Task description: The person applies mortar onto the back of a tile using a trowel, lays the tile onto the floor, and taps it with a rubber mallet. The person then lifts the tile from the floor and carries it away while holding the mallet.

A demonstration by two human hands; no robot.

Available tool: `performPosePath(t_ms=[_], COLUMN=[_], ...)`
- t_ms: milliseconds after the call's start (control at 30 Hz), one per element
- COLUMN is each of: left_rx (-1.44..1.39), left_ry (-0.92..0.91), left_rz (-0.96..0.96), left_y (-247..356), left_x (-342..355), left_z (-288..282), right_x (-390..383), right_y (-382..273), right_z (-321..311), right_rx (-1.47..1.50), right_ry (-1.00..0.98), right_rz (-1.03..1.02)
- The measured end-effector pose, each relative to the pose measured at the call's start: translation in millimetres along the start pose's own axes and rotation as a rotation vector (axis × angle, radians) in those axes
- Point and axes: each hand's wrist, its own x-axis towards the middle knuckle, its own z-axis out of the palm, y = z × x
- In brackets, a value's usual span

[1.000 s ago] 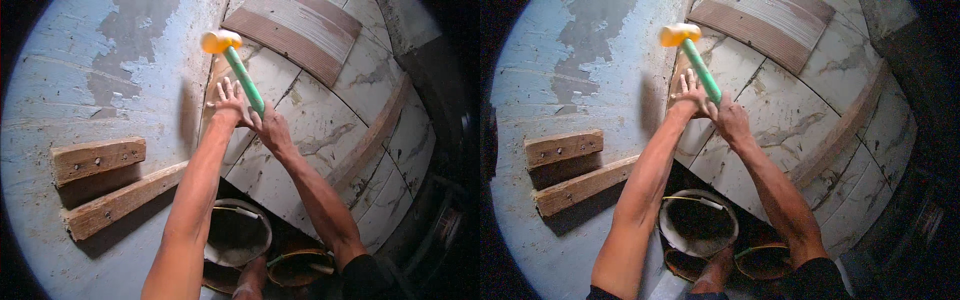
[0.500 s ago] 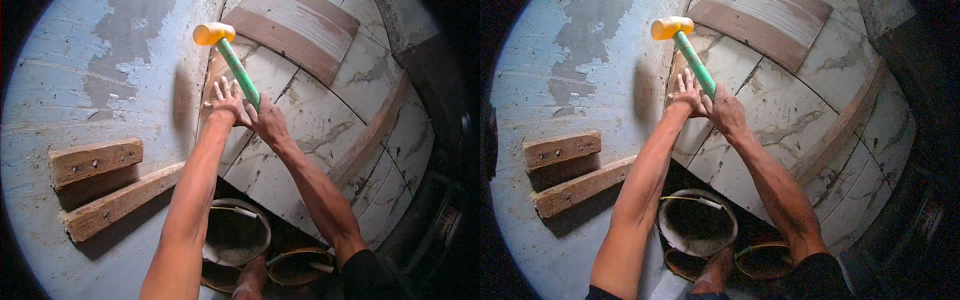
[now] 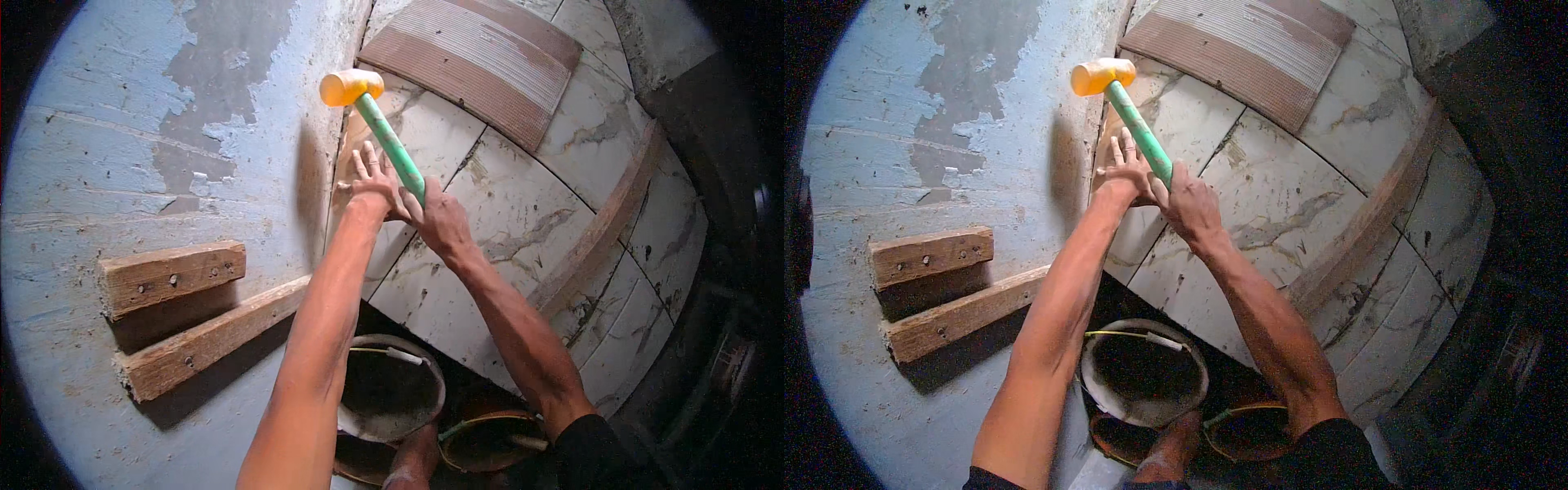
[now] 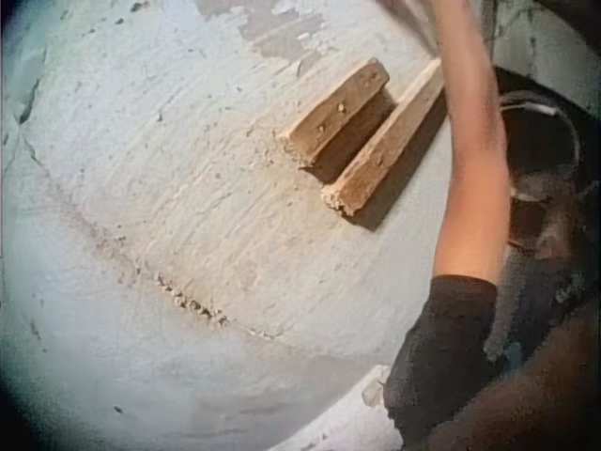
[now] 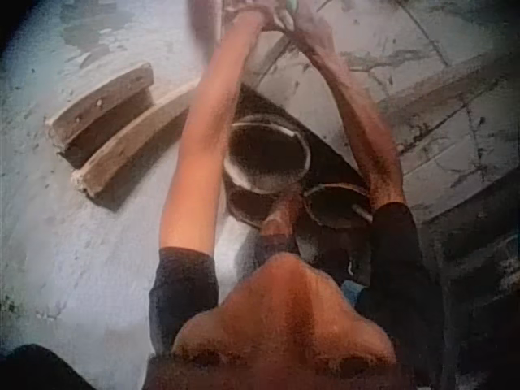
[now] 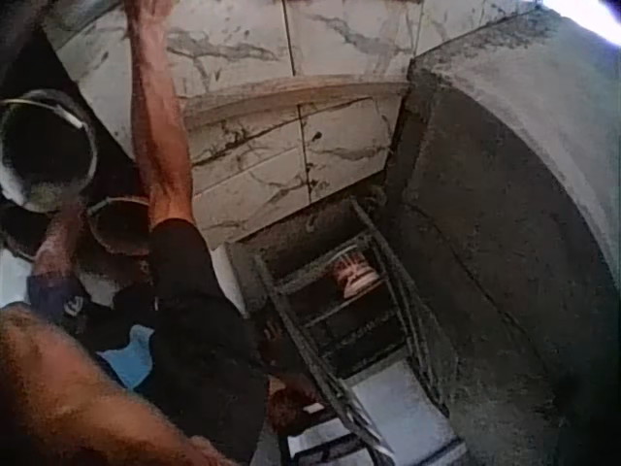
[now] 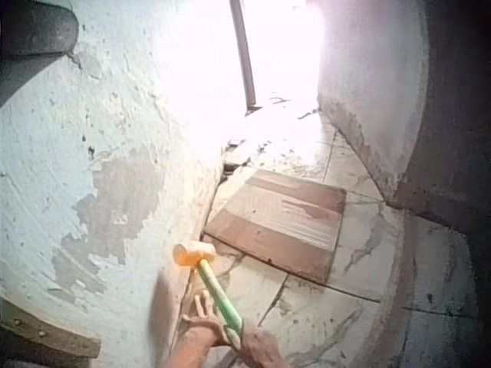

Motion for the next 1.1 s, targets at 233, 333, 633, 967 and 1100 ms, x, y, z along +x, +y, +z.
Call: performPosePath(t_ms=[233, 333, 633, 967, 1100], left_rx=[0.010, 0.066, 0.093, 0.137, 0.072], left_ry=[-0.020, -0.021, 0.055, -0.051, -0.150], left_rz=[-0.018, -0.029, 0.045, -0.015, -0.095], left_y=[2, -1, -5, 12, 15], left_x=[-5, -2, 3, -10, -16], left_z=[-5, -2, 4, -22, -26], right_x=[-3, -5, 1, -17, -32], right_y=[9, 12, 8, 20, 19], right_z=[-8, -9, -13, -27, -31], right_rx=[-0.002, 0.084, 0.003, -0.067, 0.002], right_ry=[0.060, 0.069, 0.051, 0.031, 0.067], right_rz=[0.001, 0.019, 0.127, 0.018, -0.001])
